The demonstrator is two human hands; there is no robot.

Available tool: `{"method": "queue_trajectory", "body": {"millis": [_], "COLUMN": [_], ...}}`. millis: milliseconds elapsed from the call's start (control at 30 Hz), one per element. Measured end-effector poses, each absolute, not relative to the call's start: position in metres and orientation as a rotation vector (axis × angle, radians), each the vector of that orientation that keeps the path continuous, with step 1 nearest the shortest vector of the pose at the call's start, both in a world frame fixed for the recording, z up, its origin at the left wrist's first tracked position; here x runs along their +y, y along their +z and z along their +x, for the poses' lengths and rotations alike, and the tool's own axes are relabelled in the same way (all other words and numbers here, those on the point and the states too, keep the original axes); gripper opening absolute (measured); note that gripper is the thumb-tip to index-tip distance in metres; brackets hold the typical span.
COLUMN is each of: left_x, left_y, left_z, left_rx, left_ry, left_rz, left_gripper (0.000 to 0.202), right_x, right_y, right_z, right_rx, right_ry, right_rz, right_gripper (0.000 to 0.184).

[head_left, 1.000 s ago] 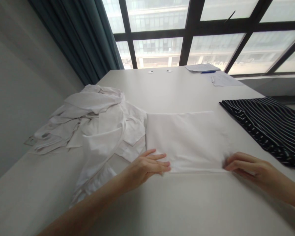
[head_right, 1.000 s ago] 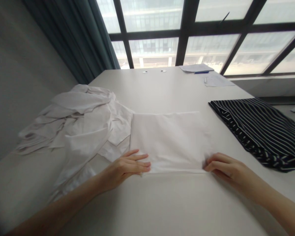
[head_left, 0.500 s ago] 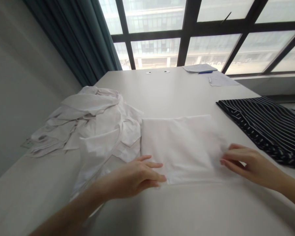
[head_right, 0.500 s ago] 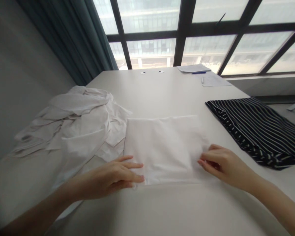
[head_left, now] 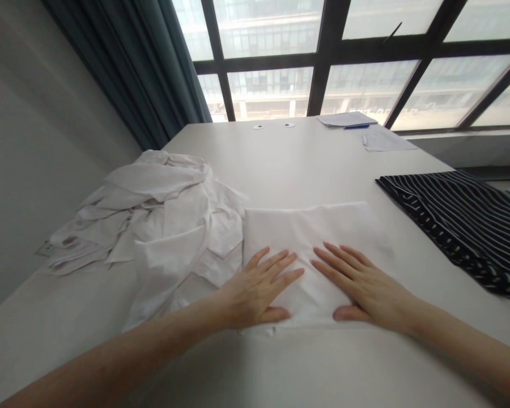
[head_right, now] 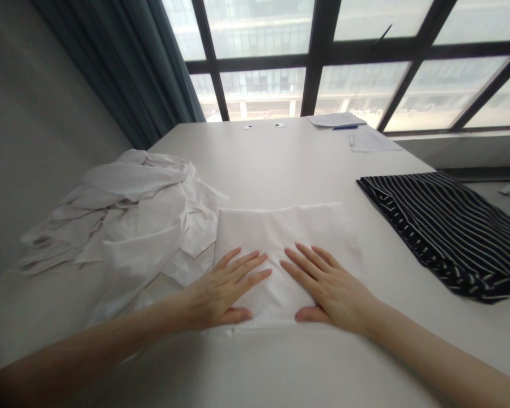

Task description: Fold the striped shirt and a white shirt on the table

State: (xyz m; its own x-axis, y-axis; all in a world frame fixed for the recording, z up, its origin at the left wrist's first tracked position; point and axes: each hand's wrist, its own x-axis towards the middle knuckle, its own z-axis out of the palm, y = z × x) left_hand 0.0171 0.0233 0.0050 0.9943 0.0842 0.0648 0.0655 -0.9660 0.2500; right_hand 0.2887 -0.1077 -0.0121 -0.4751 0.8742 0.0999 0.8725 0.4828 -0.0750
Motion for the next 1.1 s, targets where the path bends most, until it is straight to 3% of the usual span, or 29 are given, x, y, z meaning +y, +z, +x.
{"method": "queue_trajectory", "body": {"millis": [333, 500, 633, 700, 833, 1100], "left_x": [-0.009, -0.007, 0.026, 0.051, 0.094, 0.120], "left_y": [0.003, 0.022, 0.043, 0.045, 0.026, -0.008], "left_z": [-0.003, -0.001, 0.021, 0.031, 0.032, -0.002], "left_rx": [0.042, 0.034, 0.045, 0.202, 0.485, 0.555], "left_ry": [0.027, -0.004, 0.111, 0.319, 0.712, 0.635], "left_rz": [2.823, 2.776, 2.777, 2.796, 2.585, 2.325], "left_gripper": [0.091, 0.088, 0.043, 0.031, 0.048, 0.058], "right_x": [-0.132, -0.100, -0.056, -0.039, -0.024, -0.026], "right_y": [0.004, 0.028, 0.031, 0.025, 0.006, -0.003], "right_z": [0.287, 0.305, 0.306, 0.300, 0.290, 0.290], "right_rx": [-2.595, -2.395, -2.151, -2.139, -2.166, -2.195], "right_ry": [0.305, 0.460, 0.121, 0.031, -0.019, 0.038], "right_rz": [-1.439, -1.461, -1.506, -1.536, -1.640, -1.673], "right_gripper": [0.087, 0.030, 0.028, 0.029, 0.036, 0.037]}}
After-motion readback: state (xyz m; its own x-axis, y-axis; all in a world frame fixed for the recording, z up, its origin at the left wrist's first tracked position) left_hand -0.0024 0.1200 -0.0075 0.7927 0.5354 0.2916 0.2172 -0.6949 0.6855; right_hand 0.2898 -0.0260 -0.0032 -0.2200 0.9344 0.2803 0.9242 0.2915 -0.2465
